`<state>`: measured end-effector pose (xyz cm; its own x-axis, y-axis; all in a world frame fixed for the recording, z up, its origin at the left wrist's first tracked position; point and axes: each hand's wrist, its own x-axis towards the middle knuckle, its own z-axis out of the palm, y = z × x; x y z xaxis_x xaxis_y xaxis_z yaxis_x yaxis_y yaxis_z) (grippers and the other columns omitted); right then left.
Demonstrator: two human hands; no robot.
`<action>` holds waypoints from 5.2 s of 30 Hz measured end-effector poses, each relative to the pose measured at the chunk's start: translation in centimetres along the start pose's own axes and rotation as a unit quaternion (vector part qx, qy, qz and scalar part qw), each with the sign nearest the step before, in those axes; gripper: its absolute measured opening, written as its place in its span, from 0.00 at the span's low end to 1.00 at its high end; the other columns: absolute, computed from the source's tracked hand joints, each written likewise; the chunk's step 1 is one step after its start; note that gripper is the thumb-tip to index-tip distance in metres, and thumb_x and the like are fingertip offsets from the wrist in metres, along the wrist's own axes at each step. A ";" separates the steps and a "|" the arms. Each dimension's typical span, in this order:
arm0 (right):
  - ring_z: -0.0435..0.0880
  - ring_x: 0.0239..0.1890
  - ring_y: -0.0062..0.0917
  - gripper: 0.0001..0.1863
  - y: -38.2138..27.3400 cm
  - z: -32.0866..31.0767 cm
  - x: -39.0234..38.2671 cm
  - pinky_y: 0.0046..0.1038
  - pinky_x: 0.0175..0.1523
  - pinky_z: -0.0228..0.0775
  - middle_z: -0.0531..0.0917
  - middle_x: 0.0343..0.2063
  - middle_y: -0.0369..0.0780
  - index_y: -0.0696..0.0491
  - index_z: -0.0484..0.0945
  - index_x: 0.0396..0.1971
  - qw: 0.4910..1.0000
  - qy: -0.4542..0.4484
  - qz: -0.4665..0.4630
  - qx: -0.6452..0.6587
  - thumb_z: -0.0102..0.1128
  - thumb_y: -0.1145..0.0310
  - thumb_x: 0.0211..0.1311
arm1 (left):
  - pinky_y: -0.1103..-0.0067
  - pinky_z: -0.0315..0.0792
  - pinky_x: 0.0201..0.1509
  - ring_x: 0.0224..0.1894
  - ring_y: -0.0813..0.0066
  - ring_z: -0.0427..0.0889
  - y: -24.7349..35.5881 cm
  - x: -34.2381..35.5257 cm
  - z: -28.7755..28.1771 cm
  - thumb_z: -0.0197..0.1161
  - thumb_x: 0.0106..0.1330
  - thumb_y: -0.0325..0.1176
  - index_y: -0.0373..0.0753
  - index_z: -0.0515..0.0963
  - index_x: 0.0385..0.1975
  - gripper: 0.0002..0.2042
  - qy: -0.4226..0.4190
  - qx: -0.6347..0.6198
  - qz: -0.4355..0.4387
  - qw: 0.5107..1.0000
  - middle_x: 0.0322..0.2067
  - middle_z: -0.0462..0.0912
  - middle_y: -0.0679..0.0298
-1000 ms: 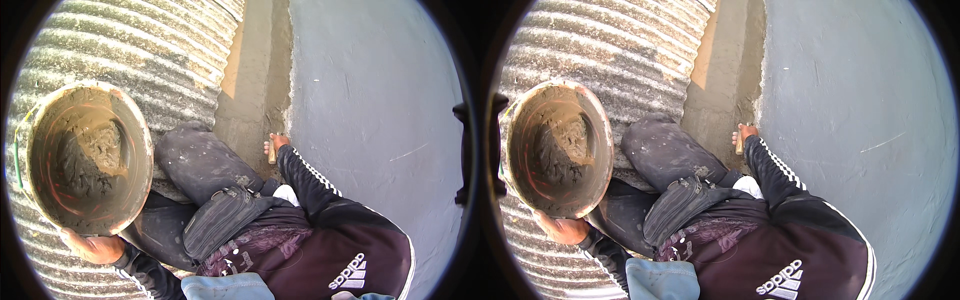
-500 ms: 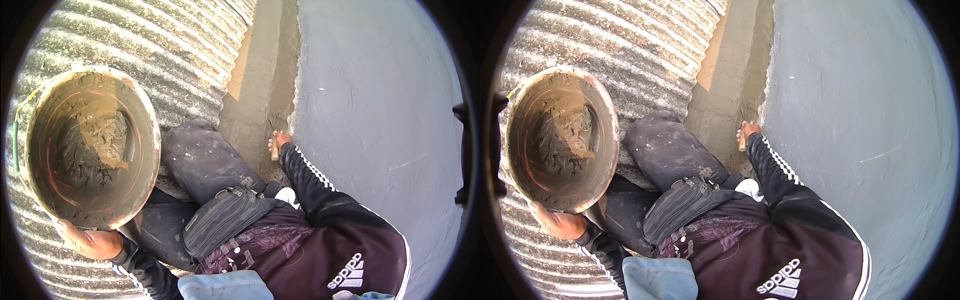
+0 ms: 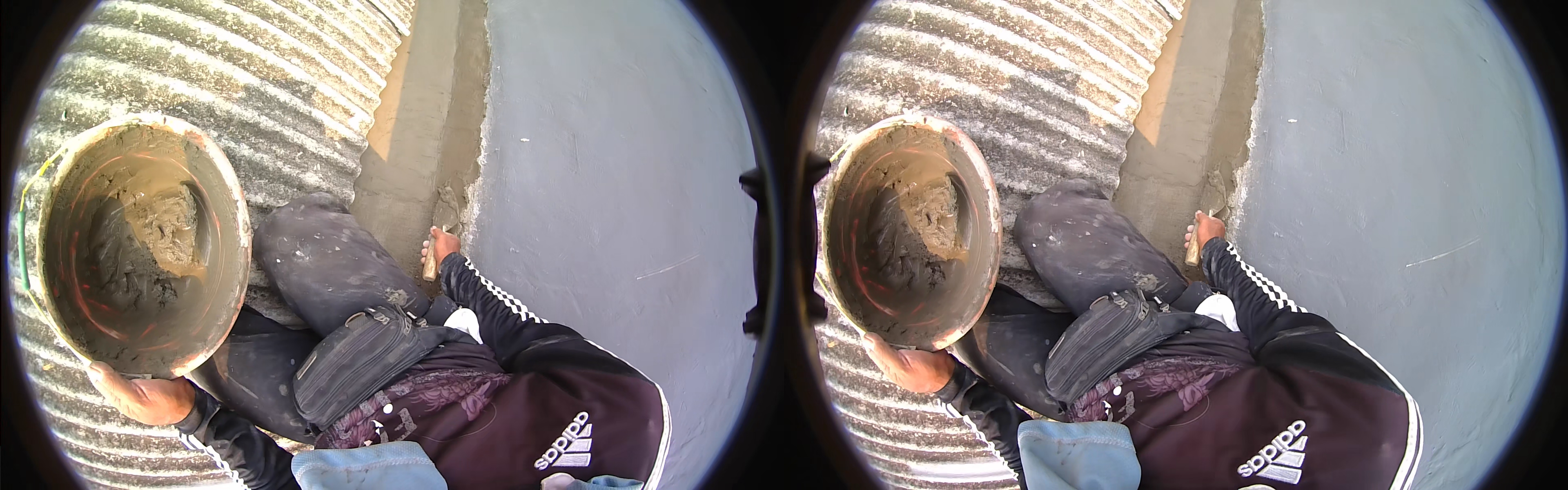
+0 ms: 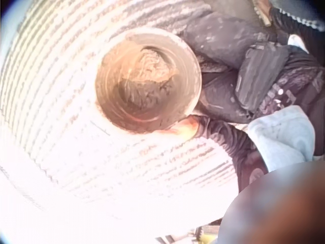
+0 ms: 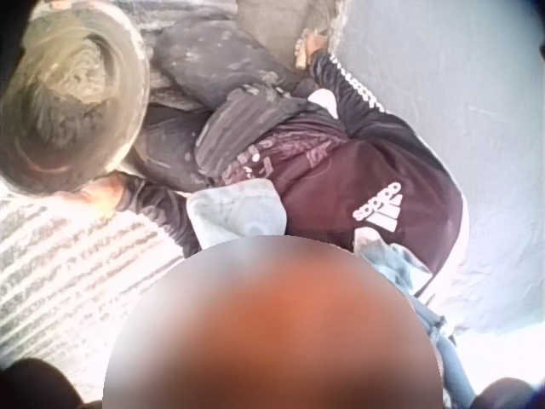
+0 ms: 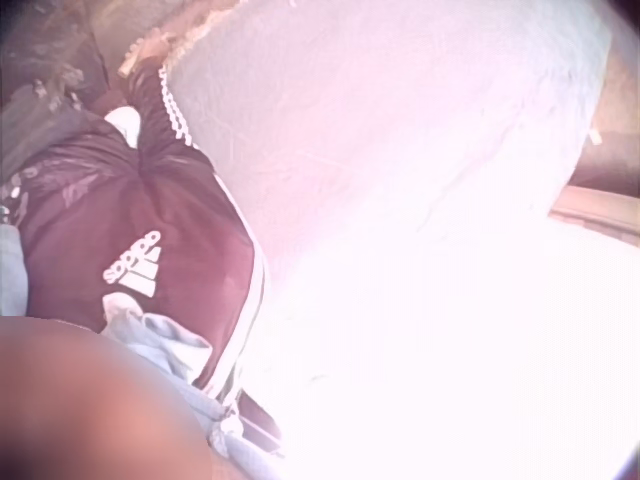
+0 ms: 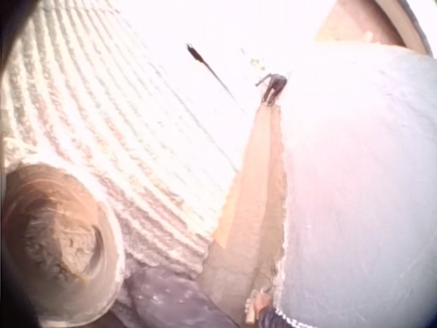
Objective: The person scoops cement from a bucket with a trowel and spreads it along the junction between a corrugated roof and a wall. They repeatedly smooth the cement to create a continuous seal along the edge.
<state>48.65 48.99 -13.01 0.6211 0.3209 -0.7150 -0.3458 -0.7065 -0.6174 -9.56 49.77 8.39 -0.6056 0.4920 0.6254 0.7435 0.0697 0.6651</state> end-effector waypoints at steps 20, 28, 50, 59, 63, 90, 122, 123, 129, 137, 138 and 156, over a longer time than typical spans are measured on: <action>0.84 0.26 0.38 0.15 -5.1 2.7 5.1 0.44 0.27 0.78 0.82 0.31 0.45 0.60 0.75 0.45 0.997 0.008 -0.026 -0.066 0.57 0.65 0.66 | 0.63 0.66 0.72 0.67 0.46 0.74 -0.7 -0.2 -0.3 0.47 0.81 0.32 0.32 0.72 0.66 0.20 0.005 0.117 0.129 0.985 0.66 0.72 0.41; 0.82 0.23 0.36 0.19 -2.4 0.1 2.1 0.44 0.26 0.79 0.80 0.30 0.43 0.59 0.77 0.47 0.994 0.090 -0.062 0.015 0.58 0.58 0.69 | 0.64 0.67 0.71 0.64 0.44 0.76 1.2 -0.5 0.2 0.45 0.81 0.33 0.32 0.74 0.65 0.20 0.019 0.098 0.093 0.991 0.64 0.73 0.38; 0.79 0.23 0.35 0.19 0.9 -0.2 -1.0 0.46 0.28 0.76 0.77 0.29 0.42 0.56 0.77 0.47 0.997 -0.004 0.055 0.059 0.62 0.60 0.61 | 0.67 0.67 0.71 0.65 0.45 0.75 -0.1 0.2 0.1 0.46 0.80 0.32 0.31 0.72 0.66 0.20 0.002 0.041 0.025 0.999 0.64 0.74 0.40; 0.88 0.30 0.42 0.12 -3.2 1.6 10.0 0.45 0.33 0.79 0.82 0.25 0.47 0.61 0.79 0.38 0.903 -0.030 -0.331 -0.272 0.62 0.66 0.62 | 0.67 0.70 0.68 0.62 0.48 0.78 1.0 0.6 0.0 0.47 0.79 0.30 0.32 0.74 0.65 0.19 -0.016 0.015 -0.027 0.999 0.63 0.76 0.43; 0.87 0.29 0.42 0.14 -2.4 1.2 6.9 0.46 0.31 0.79 0.81 0.26 0.47 0.60 0.77 0.38 0.997 0.048 -0.061 0.018 0.58 0.63 0.65 | 0.66 0.70 0.67 0.62 0.48 0.78 0.8 0.5 0.0 0.49 0.78 0.30 0.32 0.74 0.64 0.19 -0.023 -0.007 -0.044 0.999 0.62 0.77 0.44; 0.82 0.43 0.52 0.20 -23.2 15.9 -37.1 0.47 0.44 0.73 0.81 0.41 0.52 0.59 0.73 0.47 0.398 -0.333 -0.753 -0.405 0.67 0.70 0.57 | 0.72 0.70 0.67 0.60 0.68 0.78 6.6 1.9 1.0 0.60 0.76 0.27 0.27 0.70 0.65 0.21 0.052 -0.335 -0.133 0.931 0.60 0.78 0.52; 0.81 0.46 0.26 0.22 -29.9 17.9 -23.2 0.28 0.54 0.72 0.84 0.45 0.41 0.62 0.78 0.55 0.487 -0.320 -0.692 -0.425 0.60 0.58 0.76 | 0.73 0.82 0.48 0.40 0.67 0.91 -6.0 -47.1 -48.8 0.71 0.58 0.42 0.43 0.90 0.33 0.11 -0.090 0.368 -0.798 0.468 0.34 0.91 0.59; 0.81 0.45 0.25 0.21 -30.1 18.1 -21.7 0.27 0.53 0.72 0.84 0.43 0.41 0.62 0.78 0.53 0.467 -0.334 -0.689 -0.442 0.60 0.58 0.76 | 0.71 0.81 0.51 0.44 0.64 0.90 -6.0 -48.2 -47.5 0.73 0.56 0.46 0.42 0.90 0.35 0.15 -0.094 0.450 -0.710 0.533 0.36 0.91 0.57; 0.73 0.33 0.16 0.15 -29.6 17.1 -18.5 0.22 0.39 0.66 0.79 0.31 0.34 0.58 0.79 0.45 0.482 -0.400 -0.592 -0.507 0.61 0.59 0.75 | 0.66 0.78 0.56 0.48 0.57 0.88 -6.9 -48.0 -41.7 0.75 0.54 0.48 0.40 0.89 0.40 0.20 0.122 0.435 -0.701 0.551 0.40 0.90 0.51; 0.67 0.30 0.13 0.13 -27.9 16.6 -19.6 0.20 0.34 0.56 0.73 0.29 0.28 0.55 0.79 0.46 0.499 -0.398 -0.594 -0.490 0.61 0.60 0.75 | 0.74 0.83 0.40 0.31 0.71 0.91 -2.6 -47.3 -47.2 0.74 0.55 0.30 0.32 0.88 0.37 0.12 -0.042 0.403 -0.824 0.395 0.28 0.90 0.56; 0.67 0.30 0.13 0.14 -27.8 16.6 -19.8 0.20 0.34 0.56 0.73 0.30 0.28 0.55 0.79 0.48 0.500 -0.406 -0.590 -0.487 0.61 0.60 0.75 | 0.75 0.83 0.40 0.30 0.73 0.91 -2.0 -46.4 -48.2 0.76 0.53 0.30 0.32 0.88 0.34 0.11 -0.062 0.394 -0.823 0.405 0.27 0.90 0.57; 0.78 0.51 0.20 0.19 -28.1 14.0 -23.8 0.23 0.56 0.70 0.80 0.52 0.36 0.58 0.76 0.62 0.460 -0.443 -0.634 -0.436 0.56 0.63 0.79 | 0.67 0.79 0.60 0.55 0.57 0.86 -4.1 -45.4 -57.3 0.69 0.61 0.40 0.42 0.88 0.46 0.16 -0.369 0.497 -0.699 0.358 0.50 0.87 0.52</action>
<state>33.70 70.01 16.76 -0.7298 0.6815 -0.0536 0.5532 0.5427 -0.6320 -1.33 -22.58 0.63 -0.6164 -0.5562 -0.5574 -0.1836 0.7899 -0.5851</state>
